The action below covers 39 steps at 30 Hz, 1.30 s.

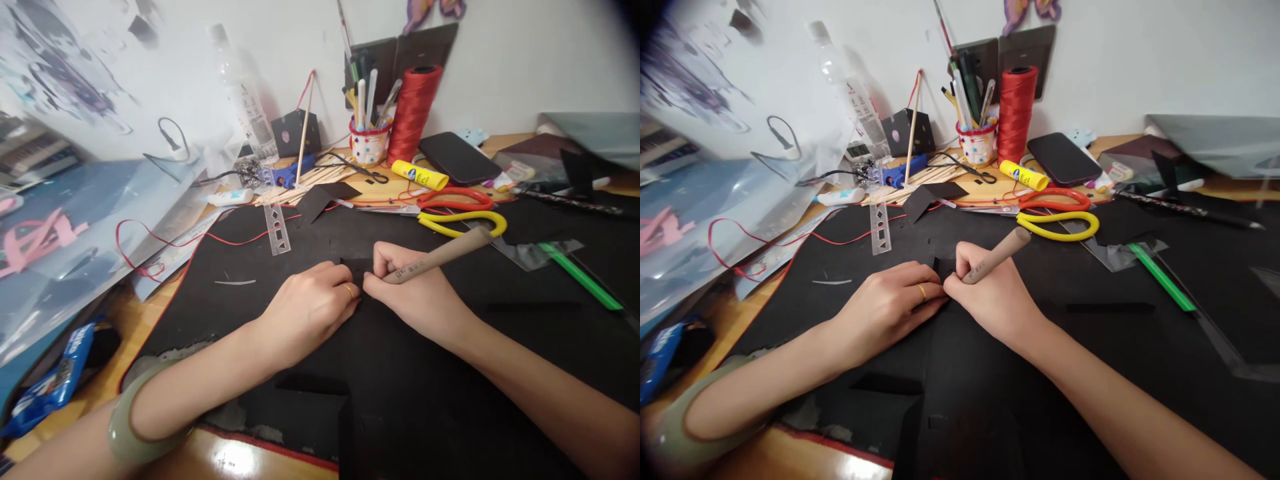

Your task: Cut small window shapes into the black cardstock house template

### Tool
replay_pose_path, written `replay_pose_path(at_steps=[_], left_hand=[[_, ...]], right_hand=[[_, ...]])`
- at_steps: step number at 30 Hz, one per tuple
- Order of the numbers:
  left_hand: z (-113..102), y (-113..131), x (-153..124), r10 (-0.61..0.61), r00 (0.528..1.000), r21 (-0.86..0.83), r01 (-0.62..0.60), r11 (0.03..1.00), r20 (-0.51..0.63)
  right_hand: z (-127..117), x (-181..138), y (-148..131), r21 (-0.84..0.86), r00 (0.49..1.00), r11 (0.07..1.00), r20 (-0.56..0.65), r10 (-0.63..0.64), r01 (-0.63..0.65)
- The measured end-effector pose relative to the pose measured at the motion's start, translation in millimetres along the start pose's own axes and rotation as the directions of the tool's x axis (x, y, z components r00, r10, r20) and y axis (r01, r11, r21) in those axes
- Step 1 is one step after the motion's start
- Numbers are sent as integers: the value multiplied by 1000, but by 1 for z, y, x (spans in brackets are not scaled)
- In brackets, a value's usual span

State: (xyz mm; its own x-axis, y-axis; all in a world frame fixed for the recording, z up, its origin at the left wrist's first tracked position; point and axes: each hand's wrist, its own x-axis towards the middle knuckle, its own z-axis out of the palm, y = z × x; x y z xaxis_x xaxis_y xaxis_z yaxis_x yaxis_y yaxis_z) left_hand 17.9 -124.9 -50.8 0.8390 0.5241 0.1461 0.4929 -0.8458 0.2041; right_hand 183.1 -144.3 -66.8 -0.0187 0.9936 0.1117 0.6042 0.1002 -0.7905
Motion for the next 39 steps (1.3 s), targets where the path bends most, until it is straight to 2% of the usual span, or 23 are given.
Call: replay_pose_path(at_steps=[8,25,32,39], left_hand=[[-2,-9,0,7,1000,-136,-8,991,-7],[-3,-5,-2,-3,999,-37,5,999,44],[-2,-5,-1,2,1000,-37,-1,999,29],[-5,-2,3,-125,992,-153,126,980,18]], right_hand=[[-1,1,-2,-33,998,999,54,21,-19],[1,4,-7,-37,998,999,57,31,-29],[1,3,-7,-20,997,999,65,30,-29],[-2,4,-5,14,995,995,-27,100,-99]])
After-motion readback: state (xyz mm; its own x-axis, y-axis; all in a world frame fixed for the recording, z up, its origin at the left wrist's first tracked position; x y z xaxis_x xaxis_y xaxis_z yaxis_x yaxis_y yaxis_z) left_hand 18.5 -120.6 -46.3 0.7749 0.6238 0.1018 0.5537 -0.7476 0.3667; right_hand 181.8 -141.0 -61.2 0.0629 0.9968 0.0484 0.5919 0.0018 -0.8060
